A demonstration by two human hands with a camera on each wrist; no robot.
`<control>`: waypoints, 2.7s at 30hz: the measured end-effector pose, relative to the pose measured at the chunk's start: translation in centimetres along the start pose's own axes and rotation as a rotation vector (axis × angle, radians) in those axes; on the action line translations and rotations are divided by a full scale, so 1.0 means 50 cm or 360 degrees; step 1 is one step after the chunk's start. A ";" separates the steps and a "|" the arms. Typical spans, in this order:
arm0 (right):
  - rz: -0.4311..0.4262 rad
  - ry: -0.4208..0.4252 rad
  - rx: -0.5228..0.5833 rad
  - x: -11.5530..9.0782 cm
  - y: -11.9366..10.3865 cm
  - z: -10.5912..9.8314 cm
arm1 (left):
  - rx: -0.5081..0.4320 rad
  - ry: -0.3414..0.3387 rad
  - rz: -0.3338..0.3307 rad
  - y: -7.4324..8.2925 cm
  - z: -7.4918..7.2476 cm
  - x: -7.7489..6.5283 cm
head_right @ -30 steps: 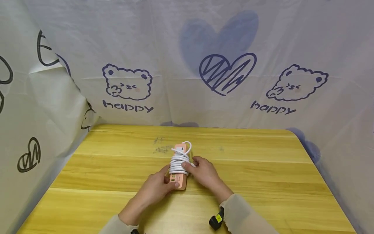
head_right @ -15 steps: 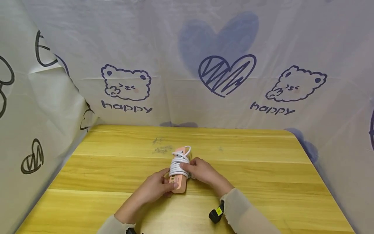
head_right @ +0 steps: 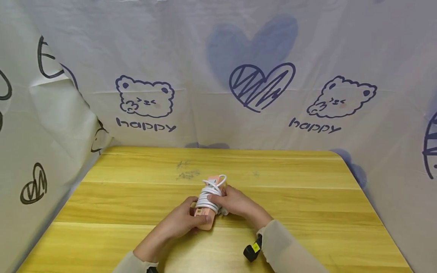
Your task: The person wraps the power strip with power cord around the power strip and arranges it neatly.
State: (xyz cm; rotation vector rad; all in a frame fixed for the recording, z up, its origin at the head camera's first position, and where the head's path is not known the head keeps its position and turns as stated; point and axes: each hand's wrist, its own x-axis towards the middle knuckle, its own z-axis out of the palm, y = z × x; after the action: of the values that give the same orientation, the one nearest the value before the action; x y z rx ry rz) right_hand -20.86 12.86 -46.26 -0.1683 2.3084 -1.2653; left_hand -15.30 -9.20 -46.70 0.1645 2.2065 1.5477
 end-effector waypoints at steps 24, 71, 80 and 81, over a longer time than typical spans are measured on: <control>-0.0344 0.0158 -0.0769 -0.022 0.018 0.014 | 0.0379 0.0200 -0.0090 0.003 0.016 -0.002; -0.0336 0.0415 -0.0386 0.001 0.038 0.023 | 0.0280 0.0220 0.0070 -0.015 0.014 0.034; -0.0351 0.0318 -0.0410 0.003 0.046 0.015 | 0.0349 0.0158 0.0075 -0.018 -0.023 0.022; -0.0355 0.0320 -0.0428 0.001 0.045 0.016 | 0.0379 0.0165 0.0069 -0.018 -0.027 0.020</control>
State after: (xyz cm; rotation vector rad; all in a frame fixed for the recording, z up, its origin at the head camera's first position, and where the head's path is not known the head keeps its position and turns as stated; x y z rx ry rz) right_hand -20.25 13.49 -48.46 -0.4176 2.6914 -1.1110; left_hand -16.64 -10.36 -47.41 0.2095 2.4814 1.3382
